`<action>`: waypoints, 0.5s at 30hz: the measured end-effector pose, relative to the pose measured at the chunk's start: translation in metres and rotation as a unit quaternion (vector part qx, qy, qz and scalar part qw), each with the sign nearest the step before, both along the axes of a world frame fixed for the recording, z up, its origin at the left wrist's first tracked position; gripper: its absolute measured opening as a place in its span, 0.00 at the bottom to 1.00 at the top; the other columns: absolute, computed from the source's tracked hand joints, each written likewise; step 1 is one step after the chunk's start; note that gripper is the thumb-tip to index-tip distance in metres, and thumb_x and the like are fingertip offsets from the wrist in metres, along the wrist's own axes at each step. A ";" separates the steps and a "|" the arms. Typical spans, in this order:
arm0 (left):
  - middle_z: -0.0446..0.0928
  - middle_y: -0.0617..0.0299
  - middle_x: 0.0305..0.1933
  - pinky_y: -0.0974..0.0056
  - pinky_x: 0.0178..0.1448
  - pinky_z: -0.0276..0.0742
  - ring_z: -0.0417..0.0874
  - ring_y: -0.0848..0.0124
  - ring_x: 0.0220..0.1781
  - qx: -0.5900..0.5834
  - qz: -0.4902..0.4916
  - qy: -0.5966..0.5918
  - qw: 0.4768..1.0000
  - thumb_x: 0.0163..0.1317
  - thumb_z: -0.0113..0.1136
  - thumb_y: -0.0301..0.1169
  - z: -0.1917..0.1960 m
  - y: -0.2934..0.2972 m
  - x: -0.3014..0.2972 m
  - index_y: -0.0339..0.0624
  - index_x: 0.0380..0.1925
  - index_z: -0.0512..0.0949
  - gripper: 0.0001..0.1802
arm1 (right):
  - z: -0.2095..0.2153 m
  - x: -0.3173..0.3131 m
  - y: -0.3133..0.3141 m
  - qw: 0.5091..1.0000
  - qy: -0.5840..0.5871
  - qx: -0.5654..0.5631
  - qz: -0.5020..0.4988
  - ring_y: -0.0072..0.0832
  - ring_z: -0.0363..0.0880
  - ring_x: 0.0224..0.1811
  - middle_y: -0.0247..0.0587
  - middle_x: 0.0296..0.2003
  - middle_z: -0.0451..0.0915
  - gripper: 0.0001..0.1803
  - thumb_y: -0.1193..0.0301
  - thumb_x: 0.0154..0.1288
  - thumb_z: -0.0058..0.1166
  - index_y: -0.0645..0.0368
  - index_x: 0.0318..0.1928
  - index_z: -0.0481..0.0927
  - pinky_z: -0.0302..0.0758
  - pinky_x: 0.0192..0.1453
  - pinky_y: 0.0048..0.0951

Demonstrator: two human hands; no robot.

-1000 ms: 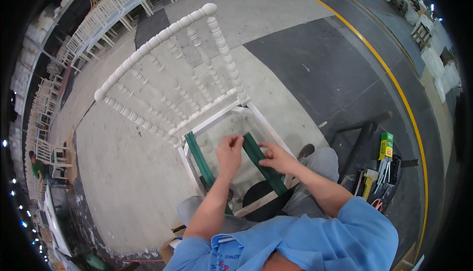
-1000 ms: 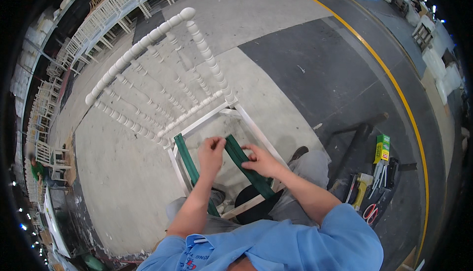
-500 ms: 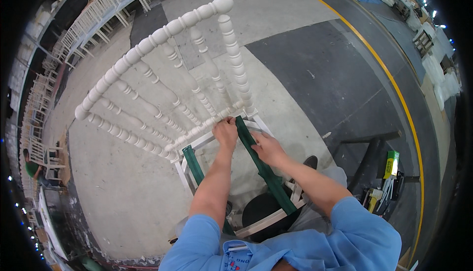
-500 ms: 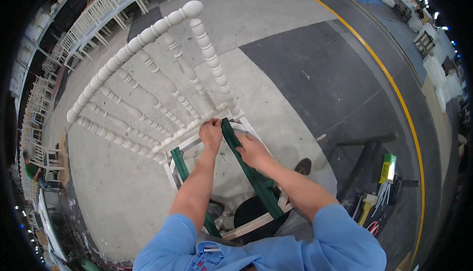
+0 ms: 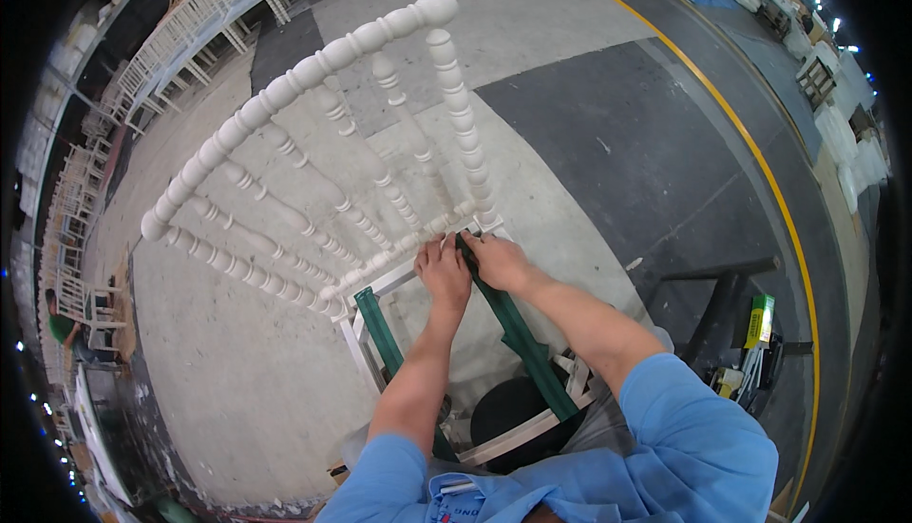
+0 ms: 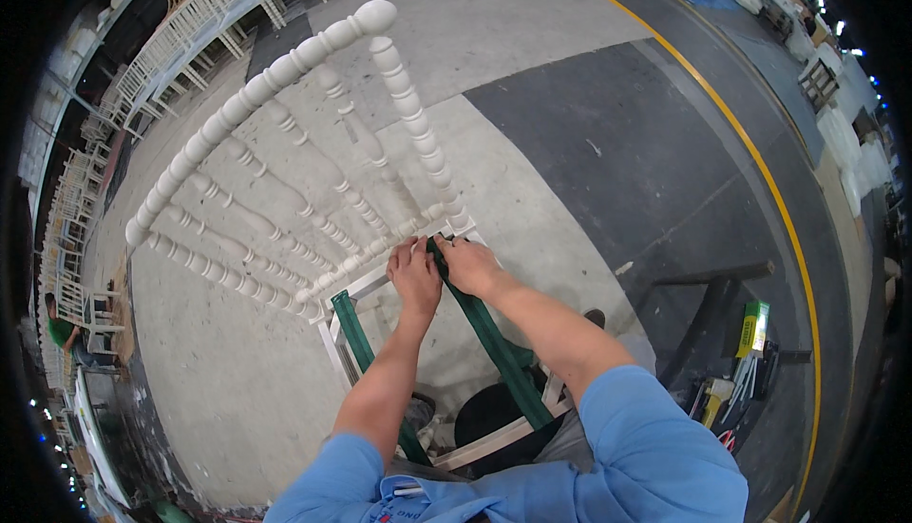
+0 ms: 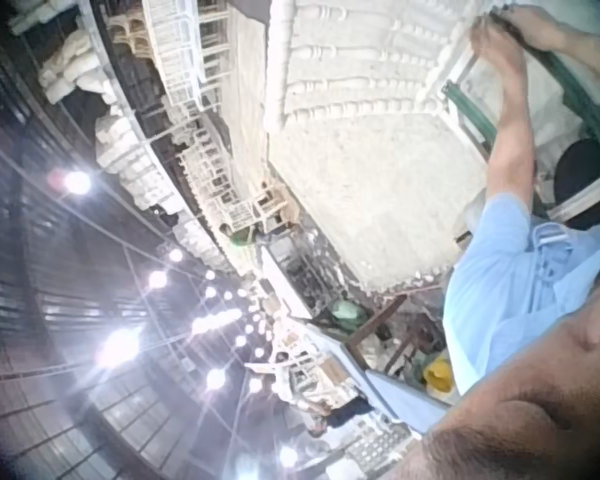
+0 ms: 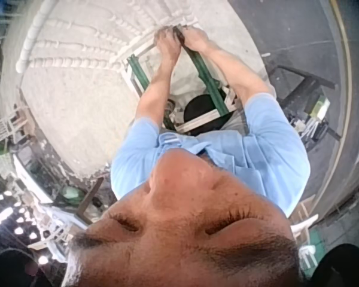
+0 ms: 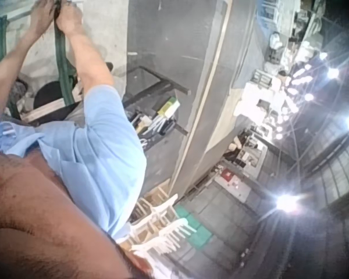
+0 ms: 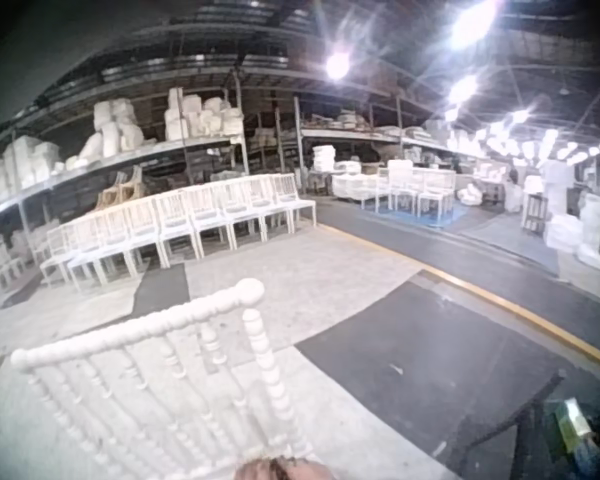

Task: The person weaves green webbing into the seat frame of a white wooden chair, secures it with a staple gun, and covers the seat with a white fabric sheet stapled around the edges. The person then moves the finished chair and begins working on another chair.

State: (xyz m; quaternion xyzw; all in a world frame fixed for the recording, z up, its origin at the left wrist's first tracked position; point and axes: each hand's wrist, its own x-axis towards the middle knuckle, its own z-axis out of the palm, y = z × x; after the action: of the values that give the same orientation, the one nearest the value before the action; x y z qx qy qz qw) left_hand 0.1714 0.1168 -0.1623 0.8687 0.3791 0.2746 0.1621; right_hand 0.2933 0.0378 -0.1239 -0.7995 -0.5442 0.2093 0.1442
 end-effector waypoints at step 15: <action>0.54 0.64 0.86 0.28 0.75 0.57 0.57 0.43 0.83 0.017 -0.081 0.355 0.931 0.81 0.40 0.48 -0.016 0.007 0.000 0.55 0.81 0.57 0.33 | 0.087 0.030 -0.297 0.886 0.162 0.249 -0.356 0.42 0.85 0.43 0.49 0.42 0.86 0.14 0.64 0.71 0.61 0.62 0.49 0.84 0.80 0.51 0.38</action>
State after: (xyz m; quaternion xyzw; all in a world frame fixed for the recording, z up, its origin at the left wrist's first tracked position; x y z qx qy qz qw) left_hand 0.1715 0.1242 -0.1788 0.9398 0.3357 -0.0589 0.0239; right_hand 0.3230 -0.2592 -0.0364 -0.8321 -0.2260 0.1280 0.4900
